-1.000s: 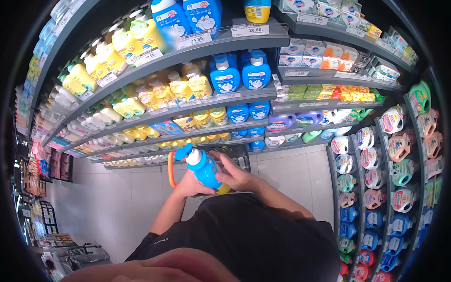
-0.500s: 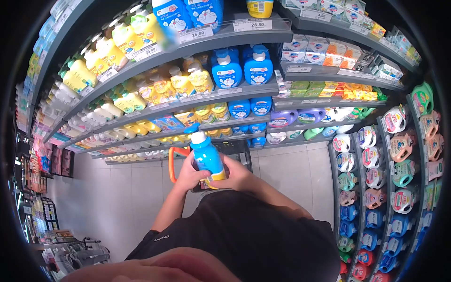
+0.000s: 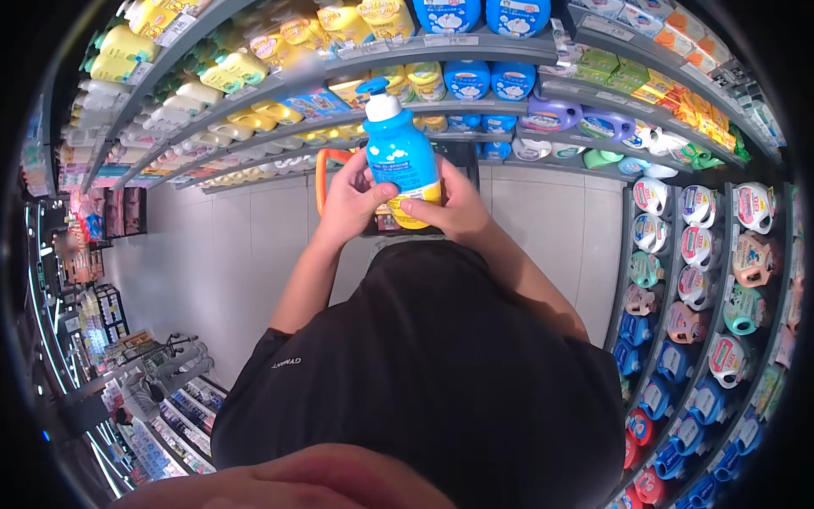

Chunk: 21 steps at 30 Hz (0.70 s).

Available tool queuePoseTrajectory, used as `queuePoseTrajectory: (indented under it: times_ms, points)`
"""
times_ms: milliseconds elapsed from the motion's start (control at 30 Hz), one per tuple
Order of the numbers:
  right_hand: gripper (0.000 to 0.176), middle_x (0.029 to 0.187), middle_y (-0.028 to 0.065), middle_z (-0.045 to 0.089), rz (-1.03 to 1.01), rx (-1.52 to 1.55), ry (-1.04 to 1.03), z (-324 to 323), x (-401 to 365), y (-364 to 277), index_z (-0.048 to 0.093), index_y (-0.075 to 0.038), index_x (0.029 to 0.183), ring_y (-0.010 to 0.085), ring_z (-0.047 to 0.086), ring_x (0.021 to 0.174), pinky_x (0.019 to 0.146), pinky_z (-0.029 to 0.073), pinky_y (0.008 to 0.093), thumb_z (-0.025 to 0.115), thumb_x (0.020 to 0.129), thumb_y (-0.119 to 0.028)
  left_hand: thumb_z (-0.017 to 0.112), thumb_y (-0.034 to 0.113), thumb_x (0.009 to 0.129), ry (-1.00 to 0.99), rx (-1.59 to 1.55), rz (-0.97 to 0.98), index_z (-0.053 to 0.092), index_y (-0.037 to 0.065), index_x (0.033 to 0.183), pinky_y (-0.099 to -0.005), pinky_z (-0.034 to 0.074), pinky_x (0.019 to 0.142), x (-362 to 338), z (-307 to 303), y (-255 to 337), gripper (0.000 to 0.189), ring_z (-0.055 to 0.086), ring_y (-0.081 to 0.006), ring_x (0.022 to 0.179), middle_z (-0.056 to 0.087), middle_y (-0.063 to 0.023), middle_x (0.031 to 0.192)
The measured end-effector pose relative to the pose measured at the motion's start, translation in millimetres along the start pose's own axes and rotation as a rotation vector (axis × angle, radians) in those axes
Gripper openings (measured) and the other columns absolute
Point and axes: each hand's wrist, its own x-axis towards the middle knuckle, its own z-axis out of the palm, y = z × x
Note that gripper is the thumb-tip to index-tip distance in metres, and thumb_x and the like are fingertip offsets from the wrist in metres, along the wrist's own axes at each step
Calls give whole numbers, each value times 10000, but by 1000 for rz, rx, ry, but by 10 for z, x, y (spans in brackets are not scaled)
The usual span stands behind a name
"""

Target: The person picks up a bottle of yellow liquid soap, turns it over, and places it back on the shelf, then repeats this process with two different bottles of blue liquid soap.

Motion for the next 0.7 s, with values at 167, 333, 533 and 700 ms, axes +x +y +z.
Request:
queuePoseTrajectory:
  times_ms: [167, 333, 533, 700]
  points:
    - [554, 1270, 78, 620, 11, -9, 38, -56, -32, 94, 443, -32, 1415, 174, 617, 1168, 1021, 501, 360, 695, 922, -48, 714, 40, 940, -3, -38, -100, 368, -36, 1514, -311, 505, 1005, -31, 59, 32, 674, 632, -166, 1172, 654, -127, 1299]
    - [610, 1270, 109, 632, -47, -267, 158, -75, -49, 161, 486, -28, 1378, 205, 632, 1165, 965, 512, 357, 793, 881, -204, 749, 70, 919, 32, 16, -64, 422, -42, 1469, -316, 509, 1016, -44, 87, -7, 649, 624, -169, 1181, 638, -104, 1309]
    - [637, 1310, 114, 590, -102, -378, 47, -167, -12, -10, 477, -22, 1430, 226, 586, 1227, 1008, 482, 380, 775, 909, -235, 621, -31, 977, 70, 47, -31, 399, -55, 1485, -295, 525, 959, -98, 49, 83, 555, 605, -177, 1224, 626, -145, 1340]
    - [669, 1450, 92, 487, -168, -115, -120, -176, 57, -185, 305, -5, 1536, 206, 486, 1337, 1134, 378, 374, 650, 1004, -219, 596, 42, 1007, 20, 209, 35, 464, 0, 1482, -341, 481, 1053, -74, 68, 247, 495, 559, -222, 1302, 561, -132, 1446]
